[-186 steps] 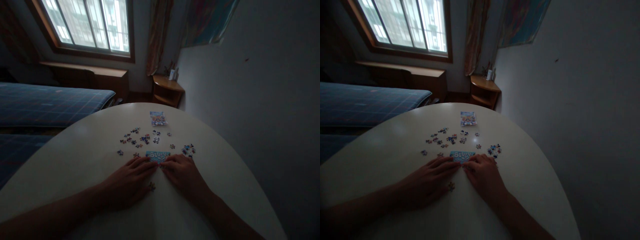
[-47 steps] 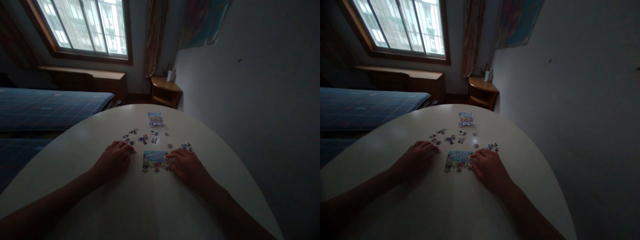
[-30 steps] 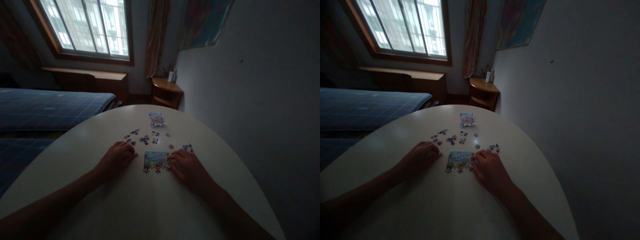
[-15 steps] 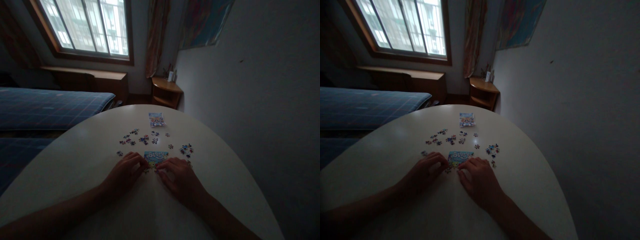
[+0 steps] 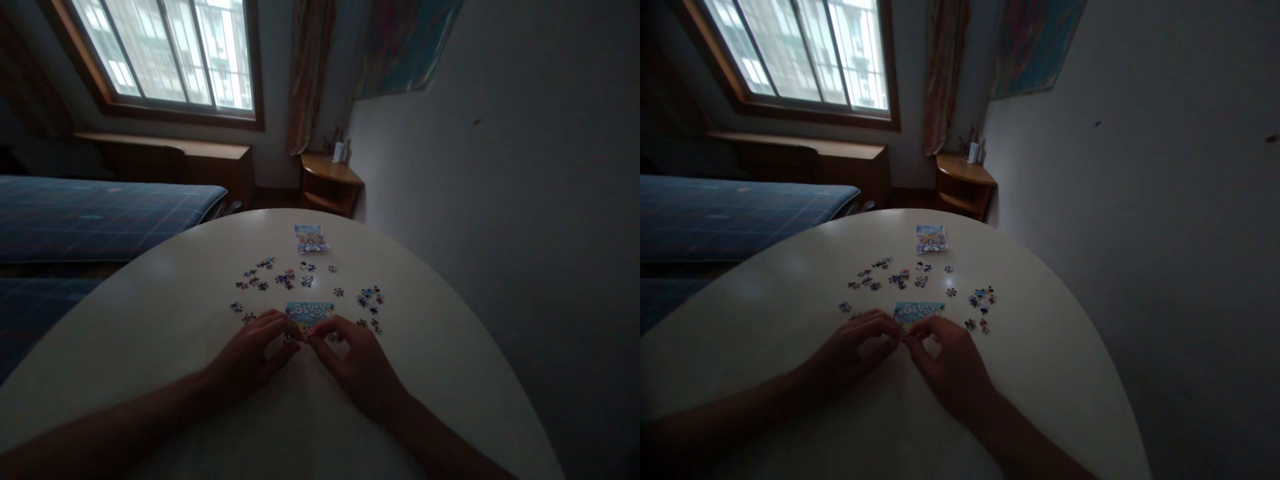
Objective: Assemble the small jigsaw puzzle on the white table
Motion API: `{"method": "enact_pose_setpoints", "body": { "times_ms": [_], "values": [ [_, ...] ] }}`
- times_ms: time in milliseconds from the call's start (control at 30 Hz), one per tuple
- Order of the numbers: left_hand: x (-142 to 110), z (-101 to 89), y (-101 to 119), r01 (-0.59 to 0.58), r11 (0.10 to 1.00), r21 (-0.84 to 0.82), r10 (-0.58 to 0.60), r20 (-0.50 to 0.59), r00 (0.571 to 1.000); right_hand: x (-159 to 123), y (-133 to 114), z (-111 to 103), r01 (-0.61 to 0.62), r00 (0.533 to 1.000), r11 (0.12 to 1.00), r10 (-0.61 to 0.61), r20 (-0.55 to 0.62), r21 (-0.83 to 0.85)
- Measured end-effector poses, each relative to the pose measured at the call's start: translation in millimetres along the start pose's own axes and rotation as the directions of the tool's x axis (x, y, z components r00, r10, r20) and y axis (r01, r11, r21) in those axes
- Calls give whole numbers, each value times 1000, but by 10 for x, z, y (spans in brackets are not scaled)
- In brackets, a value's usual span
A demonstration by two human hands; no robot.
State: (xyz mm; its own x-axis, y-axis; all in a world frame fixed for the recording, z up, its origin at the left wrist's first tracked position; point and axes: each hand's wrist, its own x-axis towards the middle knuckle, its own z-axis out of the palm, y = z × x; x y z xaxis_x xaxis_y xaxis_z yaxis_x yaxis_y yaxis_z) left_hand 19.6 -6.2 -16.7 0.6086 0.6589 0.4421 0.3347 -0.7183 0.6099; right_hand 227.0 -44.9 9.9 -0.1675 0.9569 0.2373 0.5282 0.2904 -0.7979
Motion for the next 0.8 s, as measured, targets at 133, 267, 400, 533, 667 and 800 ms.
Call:
{"method": "enact_pose_setpoints", "body": {
  "times_ms": [133, 267, 400, 533, 667, 800],
  "values": [
    [-19, -21, -45, -135, 981, 142, 114, 144, 983, 69, 75, -136, -45, 999, 999, 45, -13, -20],
    [-38, -46, -65, -194, 949, 248, 128, 259, 957, 119, 205, -181, 14, 998, 992, -6, 61, -128],
    [-40, -63, -57, -187, 945, 269, 92, 329, 940, 124, 280, -161, 59, 994, 970, -34, 108, -235],
    [-36, -68, -49, -160, 952, 262, 63, 342, 938, 125, 291, -160, 40, 991, 952, 1, 133, -305],
    [-34, -71, -48, -164, 952, 257, 72, 335, 939, 134, 304, -160, 100, 985, 933, -45, 164, -345],
    [-35, -65, -50, -173, 951, 257, 83, 328, 941, 140, 337, -152, 133, 983, 921, -77, 165, -366]
  ]
}}
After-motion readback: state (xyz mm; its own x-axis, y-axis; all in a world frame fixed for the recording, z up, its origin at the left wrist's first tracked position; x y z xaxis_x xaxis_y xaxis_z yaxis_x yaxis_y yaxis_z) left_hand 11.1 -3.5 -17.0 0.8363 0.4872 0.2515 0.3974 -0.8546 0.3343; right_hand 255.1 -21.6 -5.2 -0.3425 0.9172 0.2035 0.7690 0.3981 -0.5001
